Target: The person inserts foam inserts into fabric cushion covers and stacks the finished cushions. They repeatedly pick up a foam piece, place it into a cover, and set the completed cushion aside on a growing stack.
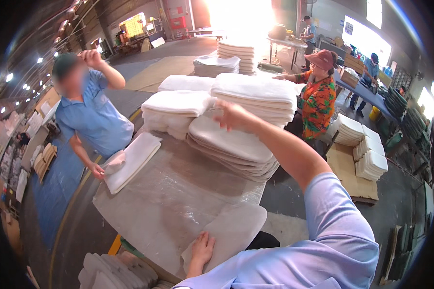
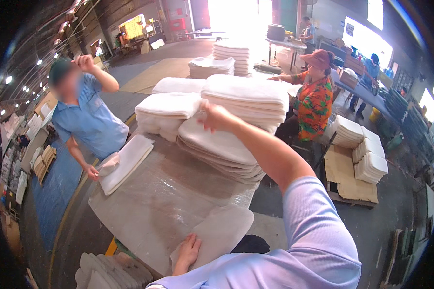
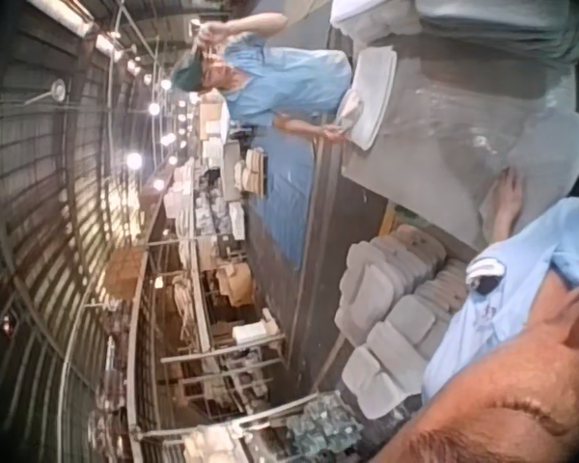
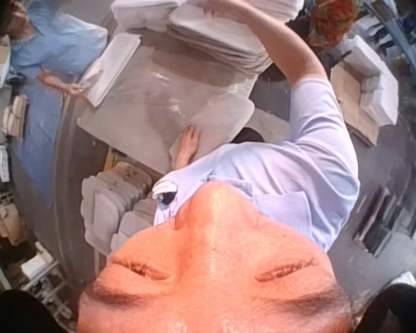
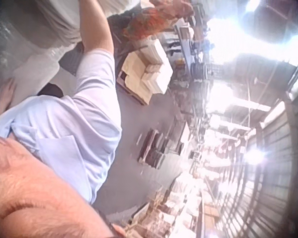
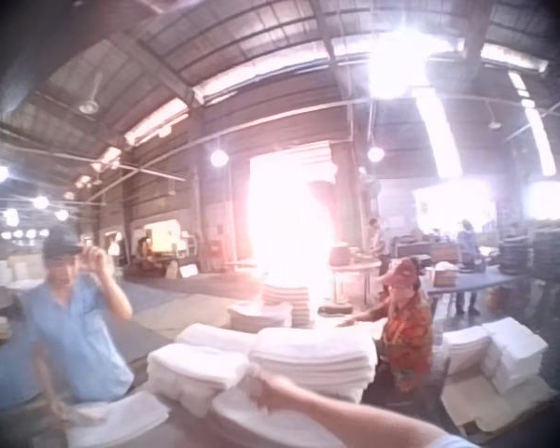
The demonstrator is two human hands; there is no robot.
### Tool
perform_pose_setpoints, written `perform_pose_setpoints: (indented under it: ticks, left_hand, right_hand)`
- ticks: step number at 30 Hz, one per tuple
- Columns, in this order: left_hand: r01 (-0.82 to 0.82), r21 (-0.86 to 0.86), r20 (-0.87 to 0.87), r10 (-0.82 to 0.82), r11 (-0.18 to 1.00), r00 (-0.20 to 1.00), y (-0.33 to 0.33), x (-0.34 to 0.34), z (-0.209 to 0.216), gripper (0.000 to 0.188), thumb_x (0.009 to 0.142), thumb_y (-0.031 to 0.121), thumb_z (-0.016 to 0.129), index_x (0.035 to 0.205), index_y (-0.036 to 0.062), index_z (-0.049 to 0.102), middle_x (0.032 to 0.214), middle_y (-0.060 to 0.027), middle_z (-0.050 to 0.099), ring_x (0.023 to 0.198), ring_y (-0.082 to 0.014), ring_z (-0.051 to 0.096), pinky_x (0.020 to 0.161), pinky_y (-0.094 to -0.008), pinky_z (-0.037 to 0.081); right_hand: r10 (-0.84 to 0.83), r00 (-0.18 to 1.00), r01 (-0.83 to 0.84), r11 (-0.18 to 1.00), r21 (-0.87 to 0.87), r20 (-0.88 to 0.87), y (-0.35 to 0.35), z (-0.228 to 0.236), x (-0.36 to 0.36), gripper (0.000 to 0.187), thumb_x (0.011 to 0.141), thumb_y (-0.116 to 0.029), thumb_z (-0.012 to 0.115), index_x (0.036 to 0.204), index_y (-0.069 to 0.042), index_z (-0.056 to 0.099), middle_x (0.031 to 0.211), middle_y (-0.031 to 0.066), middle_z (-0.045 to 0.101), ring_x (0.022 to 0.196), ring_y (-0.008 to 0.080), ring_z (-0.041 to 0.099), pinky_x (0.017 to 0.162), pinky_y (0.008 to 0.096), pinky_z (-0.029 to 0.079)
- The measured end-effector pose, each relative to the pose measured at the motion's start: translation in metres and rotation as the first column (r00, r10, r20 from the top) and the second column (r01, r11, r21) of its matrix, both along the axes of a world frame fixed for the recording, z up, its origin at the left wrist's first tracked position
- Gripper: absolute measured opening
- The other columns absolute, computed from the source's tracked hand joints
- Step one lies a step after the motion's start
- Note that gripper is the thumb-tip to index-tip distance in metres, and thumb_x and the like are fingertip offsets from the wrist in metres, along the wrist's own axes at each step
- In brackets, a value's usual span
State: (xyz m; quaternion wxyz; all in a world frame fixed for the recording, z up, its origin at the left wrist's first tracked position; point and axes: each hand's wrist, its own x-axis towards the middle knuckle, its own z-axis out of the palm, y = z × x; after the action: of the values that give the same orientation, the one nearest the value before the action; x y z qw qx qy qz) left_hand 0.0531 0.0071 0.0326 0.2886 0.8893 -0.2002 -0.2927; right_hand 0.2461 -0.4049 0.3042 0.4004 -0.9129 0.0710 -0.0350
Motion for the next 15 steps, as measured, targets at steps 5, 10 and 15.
perform_pose_setpoints:
  ticks: [5, 10, 15]
  left_hand:
    - [0.009, -0.367, -0.128, -0.06, 0.93, 0.99, 0.017, -0.015, 0.008, 0.067, 0.107, 0.044, 0.05, 0.159, 0.0028, 0.043, 0.166, -0.0253, 0.037, 0.157, -0.0382, 0.031, 0.128, -0.0492, 0.021]
    - [0.061, -0.151, -0.028, -0.067, 0.987, 0.997, 0.045, -0.05, 0.013, 0.065, 0.107, 0.04, 0.051, 0.158, -0.0002, 0.044, 0.164, -0.0264, 0.04, 0.155, -0.0412, 0.034, 0.129, -0.0477, 0.022]
    - [0.08, -0.208, 0.062, -0.068, 0.975, 0.996, 0.037, -0.03, -0.011, 0.066, 0.108, 0.041, 0.048, 0.158, -0.002, 0.043, 0.165, -0.0252, 0.039, 0.155, -0.041, 0.034, 0.129, -0.0474, 0.022]
  right_hand:
    - [0.691, 0.538, -0.805, 0.591, -0.052, -0.483, 0.042, -0.151, -0.114, 0.075, 0.101, -0.057, 0.062, 0.158, -0.011, 0.047, 0.153, 0.0251, 0.054, 0.134, 0.0396, 0.059, 0.114, 0.0475, 0.045]
    - [0.51, 0.454, -0.794, 0.603, -0.072, -0.731, 0.105, -0.212, -0.198, 0.084, 0.102, -0.072, 0.044, 0.165, -0.017, 0.036, 0.165, 0.0228, 0.039, 0.151, 0.0451, 0.038, 0.12, 0.0632, 0.033]
    - [0.371, 0.574, -0.665, 0.731, -0.151, -0.73, 0.116, -0.237, -0.194, 0.089, 0.099, -0.079, 0.037, 0.169, -0.024, 0.027, 0.176, 0.0157, 0.018, 0.161, 0.0453, 0.012, 0.122, 0.0735, 0.019]
